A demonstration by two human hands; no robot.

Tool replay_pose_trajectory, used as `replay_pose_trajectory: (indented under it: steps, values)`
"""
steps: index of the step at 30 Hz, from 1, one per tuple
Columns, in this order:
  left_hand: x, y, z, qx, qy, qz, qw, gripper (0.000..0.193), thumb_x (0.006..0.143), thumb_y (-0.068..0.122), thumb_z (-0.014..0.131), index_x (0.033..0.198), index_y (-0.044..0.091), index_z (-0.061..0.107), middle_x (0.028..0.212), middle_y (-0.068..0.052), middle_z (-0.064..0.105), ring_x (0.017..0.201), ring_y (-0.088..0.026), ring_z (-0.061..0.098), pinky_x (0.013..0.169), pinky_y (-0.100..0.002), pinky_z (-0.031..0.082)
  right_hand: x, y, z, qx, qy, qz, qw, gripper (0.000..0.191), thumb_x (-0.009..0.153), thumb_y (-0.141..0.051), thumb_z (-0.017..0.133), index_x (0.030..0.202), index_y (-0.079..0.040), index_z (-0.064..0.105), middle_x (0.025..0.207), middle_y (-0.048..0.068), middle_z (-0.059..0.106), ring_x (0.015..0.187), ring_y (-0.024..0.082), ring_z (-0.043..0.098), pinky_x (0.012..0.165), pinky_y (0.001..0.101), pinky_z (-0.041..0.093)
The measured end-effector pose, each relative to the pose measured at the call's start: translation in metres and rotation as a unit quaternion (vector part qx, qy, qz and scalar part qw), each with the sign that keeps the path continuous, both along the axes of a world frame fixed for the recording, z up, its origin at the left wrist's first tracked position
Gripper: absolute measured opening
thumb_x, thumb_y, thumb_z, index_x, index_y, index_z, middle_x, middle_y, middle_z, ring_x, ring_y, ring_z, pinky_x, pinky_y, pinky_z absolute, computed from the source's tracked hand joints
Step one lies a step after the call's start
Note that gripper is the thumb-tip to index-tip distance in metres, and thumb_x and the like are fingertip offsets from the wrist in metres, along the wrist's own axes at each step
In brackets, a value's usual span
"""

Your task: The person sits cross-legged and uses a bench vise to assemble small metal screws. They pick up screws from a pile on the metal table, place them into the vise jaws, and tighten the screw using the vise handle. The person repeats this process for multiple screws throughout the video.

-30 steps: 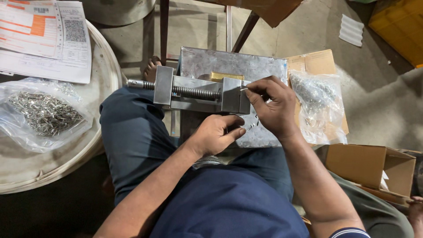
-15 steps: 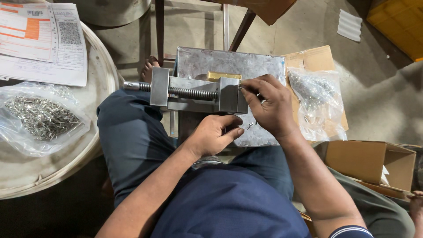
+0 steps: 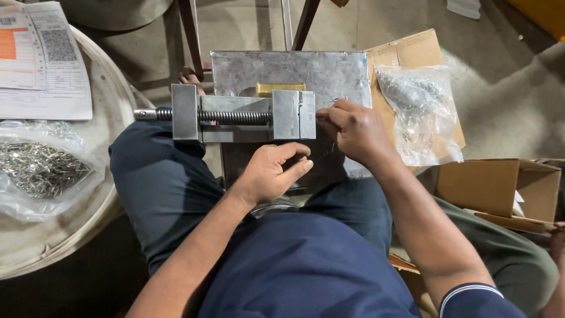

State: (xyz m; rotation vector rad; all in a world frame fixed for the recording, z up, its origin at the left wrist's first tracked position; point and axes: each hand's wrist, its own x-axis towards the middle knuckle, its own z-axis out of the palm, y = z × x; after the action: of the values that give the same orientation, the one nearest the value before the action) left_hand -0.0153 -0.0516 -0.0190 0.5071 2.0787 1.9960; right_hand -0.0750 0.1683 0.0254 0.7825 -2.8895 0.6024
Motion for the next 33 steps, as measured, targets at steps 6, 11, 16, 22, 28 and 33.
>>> replay_pose_trajectory:
  steps: [6,11,16,22,28,33]
  values:
    - [-0.001,0.003,0.001,-0.014,-0.004,0.001,1.000,0.024,0.094,0.020,0.072,0.108,0.000,0.071,0.077,-0.006,0.070,0.065,-0.010,0.059,0.062,-0.026,0.051,-0.019,0.003,0.001,0.035,-0.040,0.029,0.998,0.018,0.088,-0.018,0.078,0.105,-0.014,0.079,0.092,0.008,0.069,0.081,0.033,0.069,0.069,0.0427,0.053]
    - [-0.002,0.004,0.001,-0.013,0.002,0.000,1.000,0.024,0.095,0.020,0.072,0.109,0.000,0.070,0.078,-0.006,0.070,0.065,-0.010,0.061,0.063,-0.026,0.052,-0.026,0.009,0.003,0.012,-0.063,0.039,0.997,0.020,0.086,-0.019,0.078,0.106,-0.015,0.079,0.094,0.007,0.069,0.080,0.031,0.068,0.069,0.0413,0.053]
    - [-0.002,0.003,0.002,-0.012,0.000,-0.001,1.000,0.025,0.095,0.021,0.071,0.109,0.000,0.071,0.078,-0.010,0.071,0.066,-0.013,0.063,0.064,-0.028,0.053,-0.024,0.007,-0.001,-0.029,-0.051,0.026,0.998,0.015,0.086,-0.017,0.081,0.100,-0.012,0.077,0.094,0.008,0.070,0.080,0.030,0.068,0.070,0.0396,0.053]
    - [-0.003,0.002,0.002,-0.029,0.087,0.014,0.996,0.024,0.096,0.024,0.071,0.106,0.001,0.069,0.083,-0.018,0.069,0.070,-0.028,0.067,0.065,-0.034,0.053,0.032,-0.004,-0.001,-0.170,-0.019,-0.065,0.983,0.013,0.086,-0.009,0.081,0.096,-0.005,0.074,0.090,0.008,0.070,0.074,0.020,0.068,0.066,0.0331,0.053]
    - [-0.004,0.000,0.002,-0.031,0.058,-0.027,0.997,0.017,0.098,0.018,0.066,0.098,0.002,0.066,0.079,-0.018,0.063,0.067,-0.034,0.059,0.062,-0.037,0.050,0.069,-0.017,-0.030,-0.373,-0.141,-0.101,0.912,0.009,0.093,-0.005,0.077,0.099,-0.002,0.071,0.096,0.003,0.069,0.081,0.009,0.065,0.072,0.0239,0.052]
    - [-0.002,-0.001,0.000,0.017,0.043,-0.025,0.999,0.013,0.099,0.015,0.063,0.101,0.003,0.066,0.081,-0.013,0.067,0.069,-0.026,0.064,0.067,-0.034,0.052,0.067,-0.007,-0.029,-0.443,-0.295,-0.149,0.834,0.014,0.092,-0.005,0.078,0.103,0.000,0.071,0.091,0.003,0.068,0.078,0.007,0.060,0.069,0.0223,0.049]
